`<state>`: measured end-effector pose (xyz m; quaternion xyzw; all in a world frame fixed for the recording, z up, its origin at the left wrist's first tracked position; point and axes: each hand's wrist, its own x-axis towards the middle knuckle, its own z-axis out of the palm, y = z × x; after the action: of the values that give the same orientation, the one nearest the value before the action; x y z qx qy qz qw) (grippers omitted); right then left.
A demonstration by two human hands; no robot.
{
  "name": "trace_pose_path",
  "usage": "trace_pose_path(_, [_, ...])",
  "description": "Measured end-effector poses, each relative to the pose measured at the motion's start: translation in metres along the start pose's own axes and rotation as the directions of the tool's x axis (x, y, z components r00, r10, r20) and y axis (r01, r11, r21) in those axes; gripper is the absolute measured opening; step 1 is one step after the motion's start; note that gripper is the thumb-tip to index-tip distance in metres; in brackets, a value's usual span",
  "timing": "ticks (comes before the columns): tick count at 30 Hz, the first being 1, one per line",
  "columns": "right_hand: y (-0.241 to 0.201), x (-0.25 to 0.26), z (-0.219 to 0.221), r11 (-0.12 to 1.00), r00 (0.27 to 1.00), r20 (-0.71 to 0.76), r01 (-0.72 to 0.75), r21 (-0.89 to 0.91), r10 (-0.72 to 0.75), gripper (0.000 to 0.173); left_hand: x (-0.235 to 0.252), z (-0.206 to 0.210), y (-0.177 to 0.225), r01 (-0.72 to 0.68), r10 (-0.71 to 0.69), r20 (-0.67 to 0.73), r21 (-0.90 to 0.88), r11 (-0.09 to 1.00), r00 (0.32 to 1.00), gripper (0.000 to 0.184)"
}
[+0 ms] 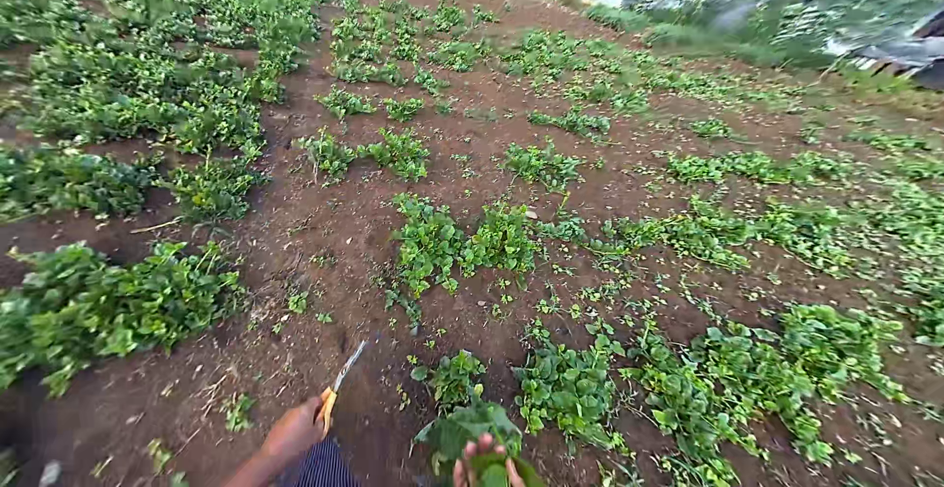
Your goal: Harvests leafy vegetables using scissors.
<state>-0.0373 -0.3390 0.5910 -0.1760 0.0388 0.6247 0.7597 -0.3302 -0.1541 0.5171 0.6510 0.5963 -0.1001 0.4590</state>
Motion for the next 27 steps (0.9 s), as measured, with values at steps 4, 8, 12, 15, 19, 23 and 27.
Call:
trace_pose_path(4, [0.044,0.049,0.011,0.999,0.995,-0.095,-0.016,-0.028,0.013,0.022,0.000,-0.029,-0.097,0.213,-0.214,0.017,0.035,0.976,0.977,0.039])
trace_pose_path(8, [0.095,0.113,0.017,1.000,0.993,-0.114,-0.024,0.010,0.025,0.024,0.002,-0.060,-0.215,0.419,-0.424,0.120,0.066,0.906,0.898,0.042])
trace_pose_path(12, [0.138,0.172,0.046,0.999,0.938,-0.345,0.017,-0.036,-0.029,0.039,-0.001,-0.096,-0.336,0.574,-0.576,0.132,0.056,0.817,0.807,0.045])
trace_pose_path(15, [0.162,0.207,0.068,0.997,0.879,-0.473,0.029,-0.071,-0.059,0.049,0.004,-0.137,-0.394,0.697,-0.689,0.136,-0.018,0.717,0.712,0.046])
trace_pose_path(19, [0.173,0.229,0.077,0.992,0.907,-0.411,0.051,-0.117,-0.095,0.047,0.048,-0.202,-0.412,0.653,-0.650,0.115,0.010,0.757,0.752,0.046])
trace_pose_path(23, [0.168,0.253,0.085,0.977,0.841,-0.504,0.119,-0.177,-0.194,0.046,0.102,-0.250,-0.357,0.559,-0.564,0.025,-0.177,0.810,0.825,0.041])
trace_pose_path(27, [0.153,0.278,0.091,0.953,0.774,-0.557,0.235,-0.190,-0.302,0.042,0.139,-0.274,-0.284,0.495,-0.460,0.204,-0.181,0.850,0.864,0.042])
